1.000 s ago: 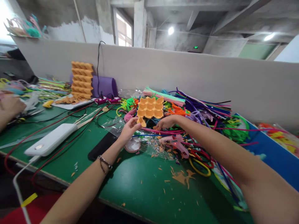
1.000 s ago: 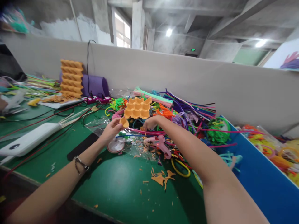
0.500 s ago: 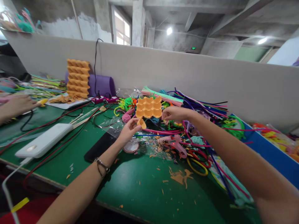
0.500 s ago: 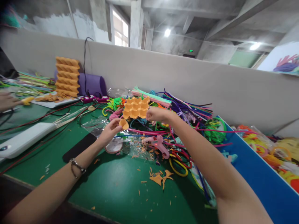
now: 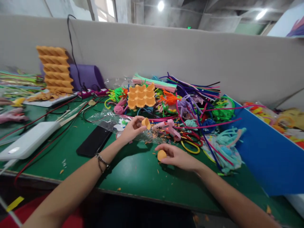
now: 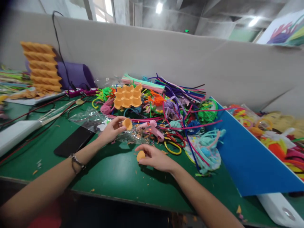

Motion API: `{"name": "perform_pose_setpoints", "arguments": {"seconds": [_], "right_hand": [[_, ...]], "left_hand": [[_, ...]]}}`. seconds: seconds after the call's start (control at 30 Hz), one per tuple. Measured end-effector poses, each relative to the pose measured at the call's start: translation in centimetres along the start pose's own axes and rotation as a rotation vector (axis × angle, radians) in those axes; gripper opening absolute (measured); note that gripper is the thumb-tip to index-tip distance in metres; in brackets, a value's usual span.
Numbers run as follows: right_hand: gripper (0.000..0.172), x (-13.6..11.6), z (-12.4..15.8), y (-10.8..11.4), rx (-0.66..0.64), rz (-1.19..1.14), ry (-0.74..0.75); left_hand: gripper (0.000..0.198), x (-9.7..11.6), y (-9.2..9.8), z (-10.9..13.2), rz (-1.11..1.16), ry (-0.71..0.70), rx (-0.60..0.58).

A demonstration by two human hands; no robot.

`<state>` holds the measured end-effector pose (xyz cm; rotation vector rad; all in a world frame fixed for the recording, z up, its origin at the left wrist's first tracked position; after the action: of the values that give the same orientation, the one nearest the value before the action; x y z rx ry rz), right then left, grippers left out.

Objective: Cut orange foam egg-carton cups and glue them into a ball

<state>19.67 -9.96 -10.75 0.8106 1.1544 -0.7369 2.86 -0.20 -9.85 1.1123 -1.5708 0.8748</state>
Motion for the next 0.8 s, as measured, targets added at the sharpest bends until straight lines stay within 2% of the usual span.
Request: {"name": "perform_pose_setpoints", "arguments": {"seconds": [0.1,0.2,0.33,0.47,0.63,0.8], "right_hand": [[0.017,-0.6,0.1,0.5,0.105,0.318,0.129],[0.016,-1.3,0.5,0.8,0.182,0.581,0.236],[0.023,-1.0,0.7,1.2,0.196,0.767,0.298],[0.026,-0.6,0.8,1.7,0.191,0.859,0.344],[0.023,-1.8,1.5,2.5,0.251,0.692,0.383],[0.024,-2.3,2.4,4.0,0.448,0.145,0.411]], "left_hand": [[0.039,-0.1,-0.6,0.3,-0.017,0.008,-0.040],[0.037,-0.1,-0.9,0.4,-0.018,0.006,-0.064],[0.035,0.0,-1.0,0.5,-0.026,-0.002,-0.073],[0.035,0.0,-1.1,0.6,-0.038,-0.015,-0.070],[0.036,0.2,-2.2,1.0,-0.051,0.003,-0.120],[0.035,1.2,-4.3,1.9,-0.088,-0.064,-0.126]]}}
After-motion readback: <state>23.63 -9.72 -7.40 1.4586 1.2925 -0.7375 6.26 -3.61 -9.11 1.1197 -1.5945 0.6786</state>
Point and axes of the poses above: each hand's wrist, its own z-axis away from the middle knuckle, its own y-axis out of the back of the hand, x = y × z, the point moved 3 cm from there along -z, towards the middle knuckle, and after that the axes turned 5 degrees about -z, right-handed, at the moved point
